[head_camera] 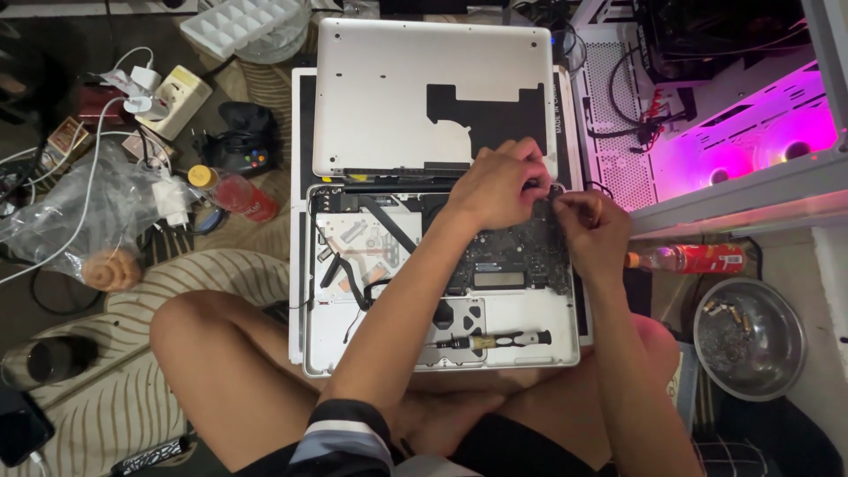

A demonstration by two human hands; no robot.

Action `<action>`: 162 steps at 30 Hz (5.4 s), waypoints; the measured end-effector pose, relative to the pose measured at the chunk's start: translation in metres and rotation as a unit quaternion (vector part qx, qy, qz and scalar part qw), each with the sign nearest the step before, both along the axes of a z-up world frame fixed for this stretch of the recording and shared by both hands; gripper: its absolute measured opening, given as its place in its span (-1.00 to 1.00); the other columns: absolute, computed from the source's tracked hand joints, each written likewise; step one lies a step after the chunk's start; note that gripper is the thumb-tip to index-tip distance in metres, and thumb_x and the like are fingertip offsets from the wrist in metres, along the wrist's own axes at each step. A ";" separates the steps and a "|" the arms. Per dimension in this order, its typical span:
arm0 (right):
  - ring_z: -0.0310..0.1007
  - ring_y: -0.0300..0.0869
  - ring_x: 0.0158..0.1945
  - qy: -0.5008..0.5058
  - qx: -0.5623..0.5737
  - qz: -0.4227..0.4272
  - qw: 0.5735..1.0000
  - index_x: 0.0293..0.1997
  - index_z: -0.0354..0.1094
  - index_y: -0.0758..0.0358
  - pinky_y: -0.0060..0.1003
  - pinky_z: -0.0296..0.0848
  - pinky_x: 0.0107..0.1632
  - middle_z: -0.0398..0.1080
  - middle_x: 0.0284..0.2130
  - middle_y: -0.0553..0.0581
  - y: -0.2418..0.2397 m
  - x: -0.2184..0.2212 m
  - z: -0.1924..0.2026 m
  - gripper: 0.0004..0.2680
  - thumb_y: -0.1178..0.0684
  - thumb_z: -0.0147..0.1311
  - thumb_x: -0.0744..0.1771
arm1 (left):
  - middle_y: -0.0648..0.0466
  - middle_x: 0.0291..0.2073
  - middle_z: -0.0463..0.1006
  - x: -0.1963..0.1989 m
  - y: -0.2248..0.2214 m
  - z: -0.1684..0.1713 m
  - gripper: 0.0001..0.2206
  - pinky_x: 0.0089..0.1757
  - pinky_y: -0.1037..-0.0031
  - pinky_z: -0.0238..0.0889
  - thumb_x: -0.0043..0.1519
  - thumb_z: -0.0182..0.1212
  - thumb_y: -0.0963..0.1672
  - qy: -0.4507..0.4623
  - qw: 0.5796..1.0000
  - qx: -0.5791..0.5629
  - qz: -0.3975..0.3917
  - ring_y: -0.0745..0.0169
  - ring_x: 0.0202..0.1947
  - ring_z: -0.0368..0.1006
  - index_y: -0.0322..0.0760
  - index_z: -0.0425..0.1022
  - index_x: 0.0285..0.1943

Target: Repairing a laptop by connecting and disconnecting internal components and cables using a spudger and fingers.

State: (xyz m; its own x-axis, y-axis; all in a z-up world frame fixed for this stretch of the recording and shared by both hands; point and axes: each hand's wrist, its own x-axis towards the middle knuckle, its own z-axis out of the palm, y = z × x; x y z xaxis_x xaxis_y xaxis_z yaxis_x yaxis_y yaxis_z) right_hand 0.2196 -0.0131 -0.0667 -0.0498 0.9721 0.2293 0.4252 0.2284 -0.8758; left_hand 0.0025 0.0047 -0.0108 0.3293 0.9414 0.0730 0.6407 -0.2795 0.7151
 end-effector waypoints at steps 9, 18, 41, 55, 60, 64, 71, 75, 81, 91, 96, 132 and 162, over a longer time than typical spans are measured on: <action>0.40 0.04 -0.49 -0.079 0.133 0.052 0.987 -0.27 0.62 0.24 -0.15 0.34 -0.36 0.34 -0.56 0.21 -0.004 -0.006 0.017 -0.84 0.32 0.22 0.18 | 0.19 -0.22 0.46 -0.005 -0.012 0.016 -0.94 -0.05 0.25 0.18 0.07 0.26 -0.13 -0.038 0.999 0.028 0.002 0.13 -0.06 0.40 0.00 0.63 -0.40; 0.47 0.25 -0.37 -0.231 0.199 0.072 0.950 -0.31 0.52 0.17 0.02 0.42 -0.37 0.39 -0.49 0.21 -0.009 -0.016 0.036 -0.88 0.26 0.26 0.19 | 0.16 -0.25 0.45 -0.001 -0.012 0.005 -0.90 -0.11 0.18 0.24 0.03 0.20 -0.09 0.034 0.987 0.158 -0.006 0.08 -0.09 0.38 -0.01 0.64 -0.40; 0.47 0.11 -0.31 -0.070 0.103 0.114 0.986 0.22 0.48 0.29 -0.22 0.45 -0.37 0.42 -0.33 0.33 -0.030 0.018 0.034 -0.59 0.37 0.13 0.23 | 0.23 -0.26 0.55 0.010 -0.022 0.007 -0.75 -0.01 0.22 0.22 0.07 0.09 -0.23 0.124 0.974 0.191 -0.003 0.17 -0.04 0.42 -0.01 0.66 -0.27; 0.51 0.14 -0.18 -0.096 0.063 0.129 0.985 0.12 0.56 0.16 -0.16 0.48 -0.16 0.46 -0.30 0.23 -0.016 0.009 0.033 -0.63 0.36 0.12 0.24 | 0.23 -0.08 0.43 0.008 -0.024 -0.020 -0.76 -0.11 0.19 0.31 0.04 0.17 -0.16 0.094 0.981 0.169 -0.003 0.10 0.03 0.39 -0.12 0.63 -0.12; 0.48 0.09 -0.22 -0.104 0.092 0.110 0.984 0.07 0.58 0.10 -0.14 0.44 -0.16 0.42 -0.35 0.18 -0.018 0.008 0.031 -0.69 0.31 0.16 0.26 | 0.20 -0.07 0.43 0.008 -0.027 -0.019 -0.70 -0.10 0.18 0.31 0.03 0.17 -0.17 0.089 0.975 0.202 -0.005 0.09 0.04 0.40 -0.10 0.64 -0.06; 0.49 0.05 -0.30 -0.202 0.175 0.086 0.960 0.03 0.60 0.07 -0.14 0.50 -0.20 0.37 -0.42 0.10 -0.025 0.001 0.045 -0.74 0.24 0.21 0.28 | 0.17 -0.06 0.41 0.013 -0.030 -0.012 -0.72 -0.08 0.14 0.30 0.03 0.17 -0.16 0.148 0.962 0.230 -0.020 0.05 0.06 0.38 -0.11 0.63 -0.09; 0.54 0.10 -0.35 -0.424 0.133 0.101 0.890 0.02 0.55 -0.11 0.05 0.52 -0.16 0.38 -0.35 -0.07 -0.026 0.001 0.063 -0.79 0.03 0.08 0.32 | 0.19 0.04 0.44 0.017 -0.032 0.002 -0.66 0.00 0.17 0.19 -0.01 0.17 -0.14 0.290 0.937 0.188 -0.046 0.11 0.13 0.34 0.00 0.64 -0.04; 0.56 0.12 -0.19 -0.458 0.022 0.118 0.881 0.12 0.48 -0.21 0.07 0.48 -0.04 0.38 -0.28 -0.05 -0.024 0.001 0.076 -0.78 -0.05 -0.05 0.38 | 0.14 0.21 0.42 0.019 -0.037 0.024 -0.57 0.12 0.14 0.14 -0.03 0.21 -0.17 0.304 0.947 0.085 -0.052 0.07 0.28 0.23 -0.02 0.65 0.08; 0.49 0.32 -0.16 -0.095 0.058 0.067 0.992 0.07 0.52 0.14 0.02 0.46 -0.14 0.49 -0.29 0.20 -0.032 0.024 0.071 -0.77 0.14 -0.16 0.45 | -0.02 0.27 0.43 0.016 -0.057 0.049 -0.49 0.21 0.18 0.06 0.00 0.19 -0.22 0.210 0.977 0.018 -0.023 -0.01 0.37 0.20 -0.19 0.58 0.21; 0.37 -0.16 -0.62 0.098 -0.135 -0.102 0.981 -0.35 0.34 0.09 -0.42 0.27 -0.58 0.30 -0.59 0.09 -0.055 0.027 0.077 -0.53 -0.22 -0.59 0.50 | 0.05 0.24 0.47 -0.017 -0.078 0.043 -0.48 0.20 0.07 0.11 0.05 0.09 -0.32 0.146 0.986 0.083 0.006 -0.01 0.36 0.23 -0.11 0.60 0.20; 0.44 -0.09 -0.65 0.094 -0.143 -0.001 0.985 -0.39 0.33 0.35 -0.39 0.32 -0.60 0.33 -0.68 0.28 -0.072 0.014 0.096 -0.68 -0.01 -0.07 0.51 | 0.02 0.15 0.50 -0.058 -0.128 0.048 -0.60 0.08 0.16 0.24 0.18 0.11 -0.26 0.070 0.976 0.155 0.136 -0.04 0.26 0.34 -0.20 0.56 0.22; 0.46 0.06 -0.11 -0.061 0.082 0.095 0.990 0.04 0.24 0.62 -0.18 0.49 -0.05 0.39 0.02 0.47 -0.103 0.016 0.090 -0.87 0.45 0.16 0.45 | -0.05 0.10 0.54 -0.131 -0.223 0.098 -0.78 0.13 0.39 0.32 0.33 0.07 -0.24 -0.235 0.912 0.137 0.306 0.07 0.11 0.48 -0.44 0.51 0.12; 0.43 -0.09 -0.03 0.110 0.012 -0.064 0.992 0.06 0.23 0.46 -0.30 0.46 0.13 0.38 -0.04 0.31 -0.135 0.010 0.032 -0.89 0.39 0.00 0.44 | 0.04 0.09 0.44 -0.054 -0.165 0.045 -0.65 0.04 0.30 0.12 -0.01 0.19 -0.29 0.076 0.982 0.121 0.126 0.07 0.05 0.36 -0.21 0.66 -0.05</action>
